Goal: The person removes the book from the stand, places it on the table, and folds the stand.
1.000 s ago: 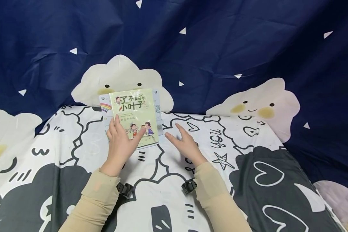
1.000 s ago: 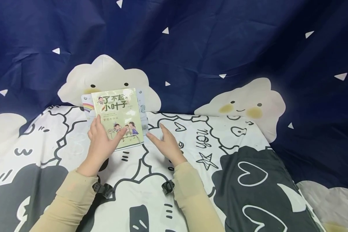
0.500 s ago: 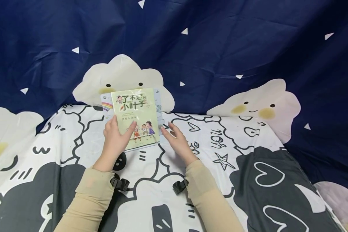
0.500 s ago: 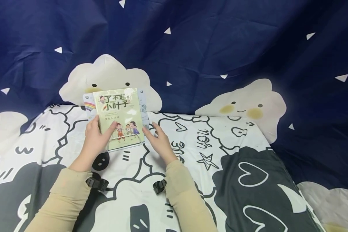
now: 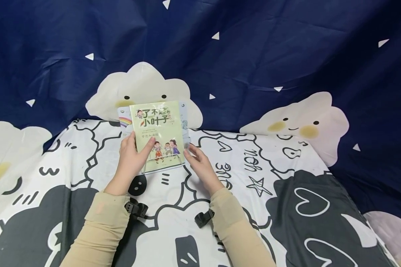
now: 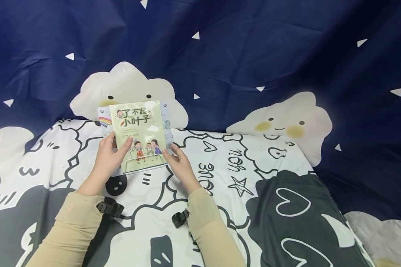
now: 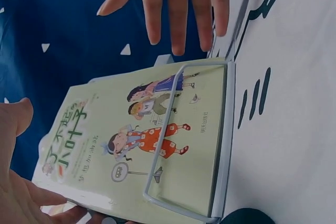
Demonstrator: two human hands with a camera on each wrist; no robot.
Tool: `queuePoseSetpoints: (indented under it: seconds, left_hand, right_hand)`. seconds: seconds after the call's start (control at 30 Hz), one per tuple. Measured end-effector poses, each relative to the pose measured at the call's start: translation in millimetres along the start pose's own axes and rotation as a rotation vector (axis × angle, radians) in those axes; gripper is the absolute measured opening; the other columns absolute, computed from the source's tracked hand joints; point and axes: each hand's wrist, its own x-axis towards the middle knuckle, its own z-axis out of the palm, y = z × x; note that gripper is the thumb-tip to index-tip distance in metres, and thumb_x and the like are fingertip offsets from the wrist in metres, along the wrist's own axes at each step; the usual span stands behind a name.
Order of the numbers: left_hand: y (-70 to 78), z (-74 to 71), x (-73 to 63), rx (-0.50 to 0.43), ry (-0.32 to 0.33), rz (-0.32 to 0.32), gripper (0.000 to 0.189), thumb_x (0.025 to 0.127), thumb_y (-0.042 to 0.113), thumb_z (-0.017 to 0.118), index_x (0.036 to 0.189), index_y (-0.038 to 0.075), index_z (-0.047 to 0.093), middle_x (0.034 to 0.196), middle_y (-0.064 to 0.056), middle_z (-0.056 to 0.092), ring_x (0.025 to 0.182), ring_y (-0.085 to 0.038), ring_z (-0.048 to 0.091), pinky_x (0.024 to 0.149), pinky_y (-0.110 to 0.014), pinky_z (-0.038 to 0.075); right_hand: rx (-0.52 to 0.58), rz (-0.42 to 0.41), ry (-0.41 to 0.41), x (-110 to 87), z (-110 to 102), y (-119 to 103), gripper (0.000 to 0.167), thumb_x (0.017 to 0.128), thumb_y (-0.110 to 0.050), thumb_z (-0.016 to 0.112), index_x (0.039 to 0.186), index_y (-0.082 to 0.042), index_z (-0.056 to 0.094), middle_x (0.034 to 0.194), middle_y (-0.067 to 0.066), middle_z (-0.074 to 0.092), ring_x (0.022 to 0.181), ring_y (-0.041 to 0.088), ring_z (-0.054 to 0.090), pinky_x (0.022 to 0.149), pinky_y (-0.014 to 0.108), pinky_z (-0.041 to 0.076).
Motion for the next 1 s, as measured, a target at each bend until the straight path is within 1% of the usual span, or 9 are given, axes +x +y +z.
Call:
queuePoseSetpoints:
  seconds: [0.13, 0.23, 0.33, 0.47, 0.63, 0.73, 0.83, 0.9, 1.0]
  left_hand:
    - [-0.3, 1.4, 0.0, 0.003, -0.001, -0.003, 0.093, 0.096, 0.057, 0.051, 0.158, 0.000, 0.010, 0.159, -0.029, 0.014, 0.149, -0.043, 0.015, 0.121, -0.058, 0.018]
    - [-0.5, 2.4, -0.1, 0.007, 0.001, 0.000, 0.093, 0.097, 0.057, 0.051, 0.158, 0.000, 0.010, 0.159, -0.029, 0.015, 0.149, -0.043, 0.016, 0.121, -0.057, 0.018]
    - [-1.0, 3.0, 0.2, 0.025, 0.012, 0.005, 0.093, 0.097, 0.058, 0.050, 0.158, -0.001, 0.011, 0.159, -0.028, 0.017, 0.148, -0.043, 0.019, 0.121, -0.057, 0.020]
    - [-1.3, 3.5, 0.5, 0.060, 0.037, 0.020, 0.093, 0.096, 0.058, 0.051, 0.157, -0.002, 0.014, 0.158, -0.028, 0.021, 0.147, -0.043, 0.023, 0.120, -0.057, 0.022]
    - [-1.0, 3.0, 0.2, 0.056, 0.040, 0.023, 0.094, 0.096, 0.058, 0.051, 0.157, -0.002, 0.014, 0.158, -0.027, 0.021, 0.146, -0.042, 0.026, 0.120, -0.055, 0.024]
    - [-1.8, 2.8, 0.3, 0.039, 0.044, 0.027, 0.093, 0.096, 0.058, 0.050, 0.157, -0.003, 0.014, 0.159, -0.025, 0.022, 0.141, -0.040, 0.033, 0.117, -0.053, 0.029]
    - [-2.4, 3.2, 0.3, 0.023, 0.059, 0.042, 0.091, 0.097, 0.057, 0.050, 0.157, -0.002, 0.017, 0.158, -0.024, 0.025, 0.135, -0.038, 0.039, 0.114, -0.051, 0.033]
    - [-2.0, 3.6, 0.0, 0.015, 0.069, 0.050, 0.088, 0.097, 0.056, 0.050, 0.157, -0.001, 0.019, 0.158, -0.023, 0.027, 0.134, -0.037, 0.041, 0.114, -0.051, 0.034]
    - [0.1, 4.2, -0.4, 0.006, 0.085, 0.058, 0.083, 0.098, 0.053, 0.051, 0.156, 0.000, 0.023, 0.158, -0.021, 0.030, 0.137, -0.037, 0.040, 0.117, -0.050, 0.031]
  right_hand:
    - [0.062, -0.001, -0.047, -0.6, 1.8, 3.9, 0.068, 0.098, -0.041, 0.060, 0.155, -0.014, 0.034, 0.159, 0.008, 0.036, 0.144, 0.031, 0.039, 0.117, 0.046, 0.036]
    - [0.078, 0.007, -0.070, -0.7, 2.8, 5.9, 0.070, 0.097, -0.040, 0.061, 0.156, -0.014, 0.032, 0.160, 0.008, 0.035, 0.145, 0.030, 0.039, 0.119, 0.046, 0.032]
    - [0.081, 0.017, -0.080, -0.8, 3.5, 7.3, 0.072, 0.097, -0.041, 0.062, 0.156, -0.015, 0.030, 0.161, 0.007, 0.033, 0.147, 0.029, 0.035, 0.121, 0.047, 0.028]
    - [0.097, 0.036, -0.115, -0.6, 4.2, 10.6, 0.073, 0.097, -0.043, 0.060, 0.157, -0.017, 0.028, 0.163, 0.005, 0.029, 0.150, 0.027, 0.029, 0.123, 0.048, 0.023]
    - [0.124, 0.054, -0.146, -1.6, 5.5, 12.4, 0.072, 0.097, -0.044, 0.060, 0.157, -0.020, 0.028, 0.165, 0.003, 0.025, 0.152, 0.026, 0.022, 0.124, 0.048, 0.018]
    - [0.144, 0.057, -0.155, -2.9, 6.4, 12.2, 0.071, 0.097, -0.046, 0.059, 0.156, -0.022, 0.029, 0.165, 0.002, 0.023, 0.153, 0.026, 0.019, 0.124, 0.047, 0.017]
    - [0.182, 0.048, -0.160, -3.1, 6.5, 13.0, 0.069, 0.097, -0.045, 0.058, 0.156, -0.022, 0.029, 0.165, 0.002, 0.022, 0.153, 0.024, 0.021, 0.124, 0.045, 0.018]
    - [0.218, 0.033, -0.161, -2.9, 6.4, 13.5, 0.068, 0.098, -0.042, 0.058, 0.156, -0.019, 0.029, 0.165, 0.004, 0.023, 0.152, 0.025, 0.022, 0.124, 0.043, 0.019]
    - [0.268, 0.009, -0.162, -2.7, 6.3, 13.0, 0.065, 0.100, -0.036, 0.056, 0.156, -0.016, 0.029, 0.164, 0.007, 0.022, 0.151, 0.025, 0.024, 0.124, 0.040, 0.020]
